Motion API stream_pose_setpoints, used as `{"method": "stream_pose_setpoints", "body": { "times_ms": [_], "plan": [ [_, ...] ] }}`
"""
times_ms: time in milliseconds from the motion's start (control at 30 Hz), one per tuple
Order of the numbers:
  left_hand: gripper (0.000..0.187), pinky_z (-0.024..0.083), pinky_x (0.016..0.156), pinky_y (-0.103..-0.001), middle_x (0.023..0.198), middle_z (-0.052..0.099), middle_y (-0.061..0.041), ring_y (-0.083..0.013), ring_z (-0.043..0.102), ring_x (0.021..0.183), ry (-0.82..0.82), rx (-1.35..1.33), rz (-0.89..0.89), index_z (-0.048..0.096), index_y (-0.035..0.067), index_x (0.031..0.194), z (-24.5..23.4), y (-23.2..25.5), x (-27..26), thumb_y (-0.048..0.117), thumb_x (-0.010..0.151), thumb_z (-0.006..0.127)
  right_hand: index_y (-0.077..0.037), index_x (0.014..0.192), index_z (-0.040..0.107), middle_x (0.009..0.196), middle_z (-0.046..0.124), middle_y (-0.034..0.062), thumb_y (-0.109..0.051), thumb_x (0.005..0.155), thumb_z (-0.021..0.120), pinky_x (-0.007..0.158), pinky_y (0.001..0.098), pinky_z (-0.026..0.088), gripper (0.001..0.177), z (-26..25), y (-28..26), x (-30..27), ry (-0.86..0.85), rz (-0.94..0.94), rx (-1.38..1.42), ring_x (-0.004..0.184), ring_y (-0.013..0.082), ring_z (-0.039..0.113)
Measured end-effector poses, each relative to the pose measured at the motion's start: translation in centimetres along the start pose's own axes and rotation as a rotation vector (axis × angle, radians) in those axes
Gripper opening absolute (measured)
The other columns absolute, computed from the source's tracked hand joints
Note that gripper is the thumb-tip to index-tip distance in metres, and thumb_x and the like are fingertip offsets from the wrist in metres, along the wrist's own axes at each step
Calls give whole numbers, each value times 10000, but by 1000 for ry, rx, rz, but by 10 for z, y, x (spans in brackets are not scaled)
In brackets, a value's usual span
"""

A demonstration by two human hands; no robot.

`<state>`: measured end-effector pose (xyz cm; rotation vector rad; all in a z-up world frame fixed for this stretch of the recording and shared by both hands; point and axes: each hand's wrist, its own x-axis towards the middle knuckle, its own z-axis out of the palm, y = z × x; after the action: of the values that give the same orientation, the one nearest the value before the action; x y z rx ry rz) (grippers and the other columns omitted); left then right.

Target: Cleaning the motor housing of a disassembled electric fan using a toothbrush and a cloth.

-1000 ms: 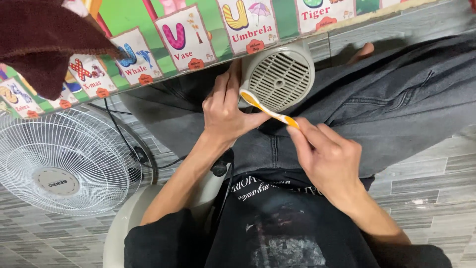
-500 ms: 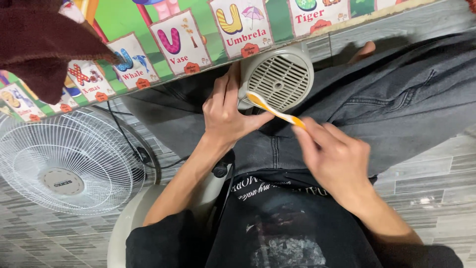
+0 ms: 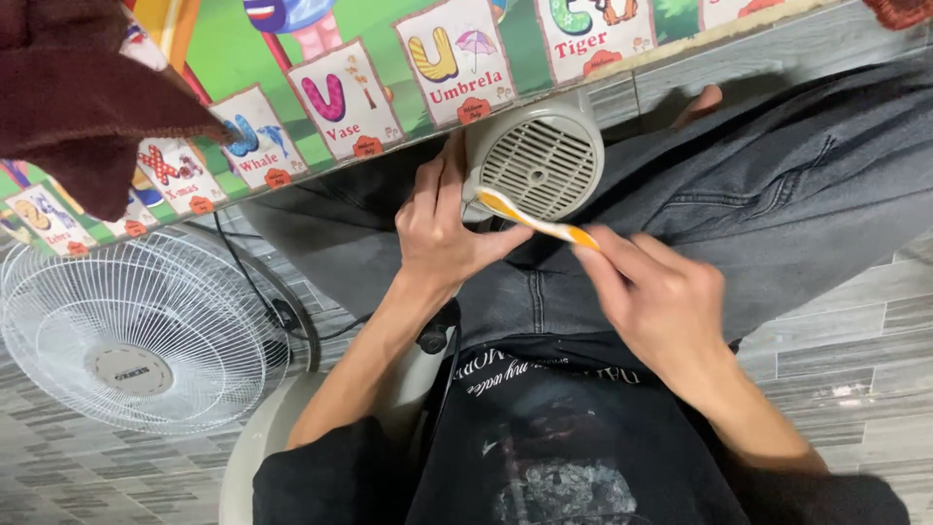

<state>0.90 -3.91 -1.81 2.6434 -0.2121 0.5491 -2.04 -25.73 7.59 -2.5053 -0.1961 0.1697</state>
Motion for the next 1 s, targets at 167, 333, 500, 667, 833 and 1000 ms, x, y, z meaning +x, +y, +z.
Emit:
{"method": "stream_pose_setpoints", "body": {
  "times_ms": [167, 333, 500, 667, 833, 1000],
  "plan": [
    [945, 614, 761, -264, 1021, 698, -77, -203, 749, 827, -18, -27, -21, 682, 54, 1241, -1, -3, -3, 715, 590, 857, -168, 1048, 817, 646, 584, 3, -232, 1013, 781, 522, 333, 540, 81, -1, 0, 4, 35, -20, 4, 604, 229, 665],
    [982, 638, 738, -338, 1264, 667, -182, -263, 731, 880, -302, -164, -73, 544, -68, 1370, -23, -1, 3, 353, 619, 1015, -13, 1079, 817, 648, 531, 12, -24, 995, 834, 457, 320, 320, 86, -26, 13, -30, -106, 83, -154, 470, 147, 379],
    [884, 643, 733, -366, 1365, 615, -244, -317, 758, 964, -310, -149, -63, 606, -89, 1239, -23, -3, 0, 427, 639, 1001, -67, 1094, 817, 689, 570, 3, -81, 987, 830, 451, 337, 362, 109, -9, -12, 5, -55, 4, -158, 470, 183, 444],
    [995, 570, 538, -361, 1118, 687, -243, -297, 688, 695, -253, -103, -33, 592, -138, 1251, -23, -5, 1, 608, 676, 915, -52, 1057, 815, 663, 625, 9, -94, 974, 789, 433, 340, 399, 97, -22, -14, 6, -126, 78, -44, 458, 184, 517],
    [961, 641, 736, -332, 1355, 635, -220, -258, 721, 915, -249, -90, -2, 561, -111, 1339, -20, 0, -2, 414, 666, 1003, 43, 1048, 804, 897, 781, 100, -58, 964, 776, 478, 324, 447, 135, -43, 14, -27, -205, 141, -92, 506, 207, 597],
    [1026, 625, 730, -337, 1315, 640, -197, -258, 712, 886, -277, -103, -31, 508, -80, 1403, -21, 0, -4, 443, 663, 990, -25, 1071, 811, 859, 713, 66, -97, 978, 806, 510, 337, 446, 118, -25, 2, -9, -102, 15, -154, 567, 216, 600]
  ]
}}
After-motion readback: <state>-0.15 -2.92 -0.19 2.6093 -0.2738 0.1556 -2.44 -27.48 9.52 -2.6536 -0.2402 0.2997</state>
